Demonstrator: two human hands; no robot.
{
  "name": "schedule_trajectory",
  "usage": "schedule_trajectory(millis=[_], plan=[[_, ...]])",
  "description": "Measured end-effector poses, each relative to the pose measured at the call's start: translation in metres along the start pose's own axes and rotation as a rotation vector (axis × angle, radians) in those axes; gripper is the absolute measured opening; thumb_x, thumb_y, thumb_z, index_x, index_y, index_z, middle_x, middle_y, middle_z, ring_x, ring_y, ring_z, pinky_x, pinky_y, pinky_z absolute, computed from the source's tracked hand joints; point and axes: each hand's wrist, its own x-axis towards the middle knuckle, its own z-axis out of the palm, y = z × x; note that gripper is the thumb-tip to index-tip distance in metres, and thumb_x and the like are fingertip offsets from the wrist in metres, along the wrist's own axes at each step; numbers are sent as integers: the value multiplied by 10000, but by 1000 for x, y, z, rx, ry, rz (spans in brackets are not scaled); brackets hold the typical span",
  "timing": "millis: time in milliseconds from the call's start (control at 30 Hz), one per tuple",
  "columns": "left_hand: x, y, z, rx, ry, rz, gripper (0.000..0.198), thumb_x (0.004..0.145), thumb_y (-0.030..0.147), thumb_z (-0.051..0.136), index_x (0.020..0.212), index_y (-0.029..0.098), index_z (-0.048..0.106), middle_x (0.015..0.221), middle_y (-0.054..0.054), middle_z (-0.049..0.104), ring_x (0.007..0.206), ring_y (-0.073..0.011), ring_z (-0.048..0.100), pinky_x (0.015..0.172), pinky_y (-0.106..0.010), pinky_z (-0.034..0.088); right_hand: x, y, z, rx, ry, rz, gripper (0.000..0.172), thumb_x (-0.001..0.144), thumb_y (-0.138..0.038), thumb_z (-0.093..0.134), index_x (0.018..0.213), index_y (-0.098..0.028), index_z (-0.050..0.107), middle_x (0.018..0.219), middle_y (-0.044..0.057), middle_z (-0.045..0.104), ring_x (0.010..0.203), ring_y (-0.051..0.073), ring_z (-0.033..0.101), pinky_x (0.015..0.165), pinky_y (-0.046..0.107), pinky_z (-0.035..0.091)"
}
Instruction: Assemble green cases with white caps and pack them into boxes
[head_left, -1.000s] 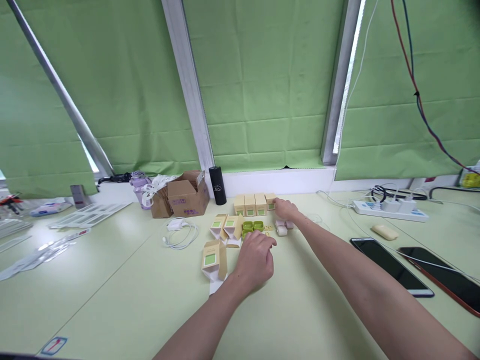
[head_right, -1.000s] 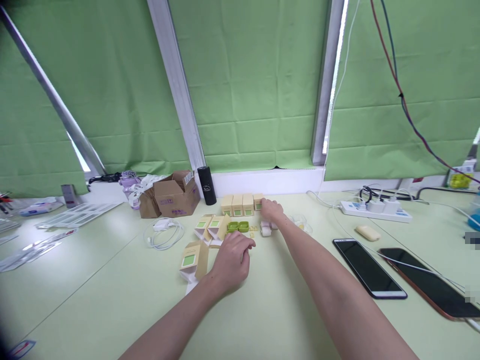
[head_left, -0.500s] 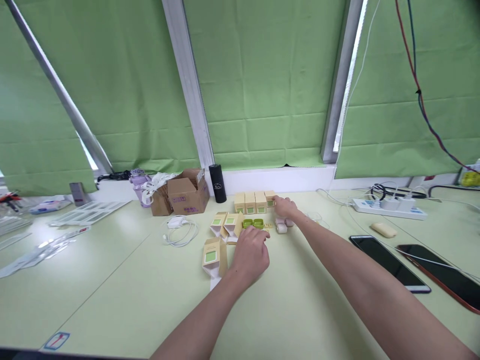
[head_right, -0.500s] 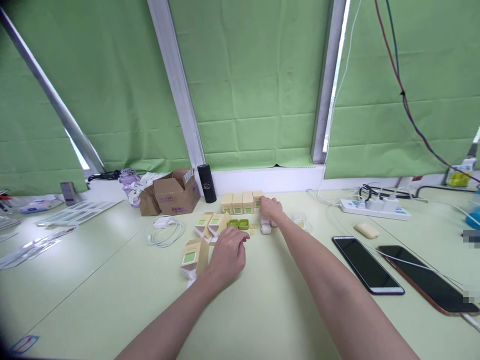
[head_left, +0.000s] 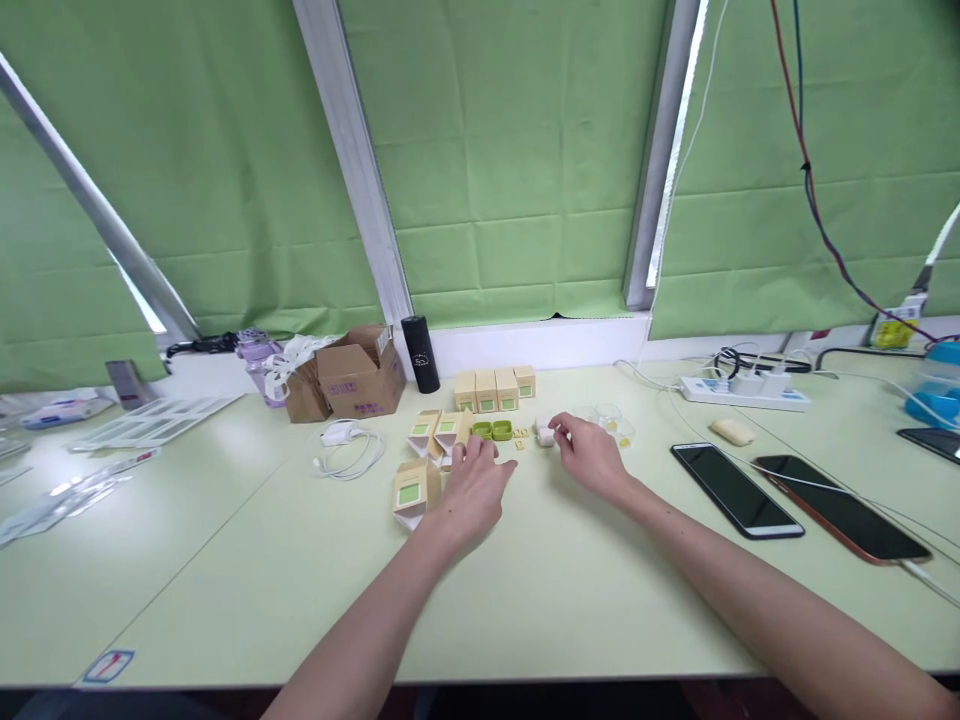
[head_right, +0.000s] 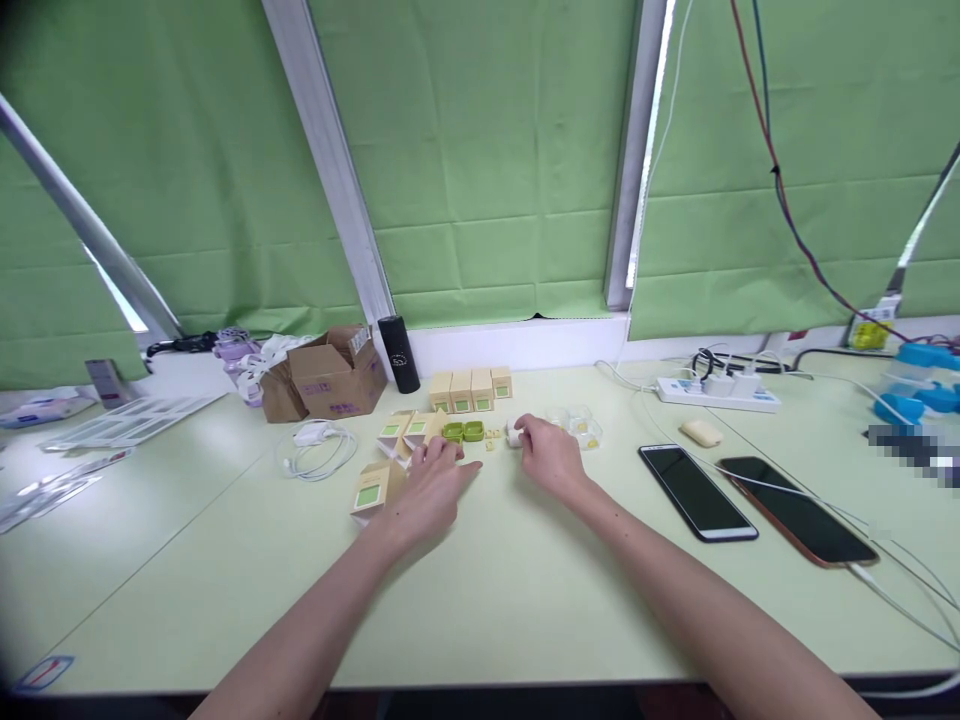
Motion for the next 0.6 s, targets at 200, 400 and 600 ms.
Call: schedule_trajectory(millis=[200,400,600], plan=[[-5,9,9,105,-125,26,489,707,-27,523,1091,189,737,1118,-188,627,1201,-405,522,1056,-637,357,-24,13,11,51,-57,16,305,979,-173,505,1237,-270,634,1056,26,771,943,210,690,710,284,366],[-46,16,-16,251,-210,51,524,698,-24,503,1110,190,745,1191,-213,627,1214,-415,525,993,-590,436,-27,13,12,37,-101,9,308,979,-175,515,1251,-264,628,1082,32,767,983,216,688,698,285,343],[-166,8,-60,159,-92,-20,350,795,150,605,1030,348,774,1261,-118,687,1234,-391,524,998,-567,471,-28,12,13,21,-95,-15,311,980,-185,523,1259,-269,629,1116,31,772,1013,226,688,675,294,322]])
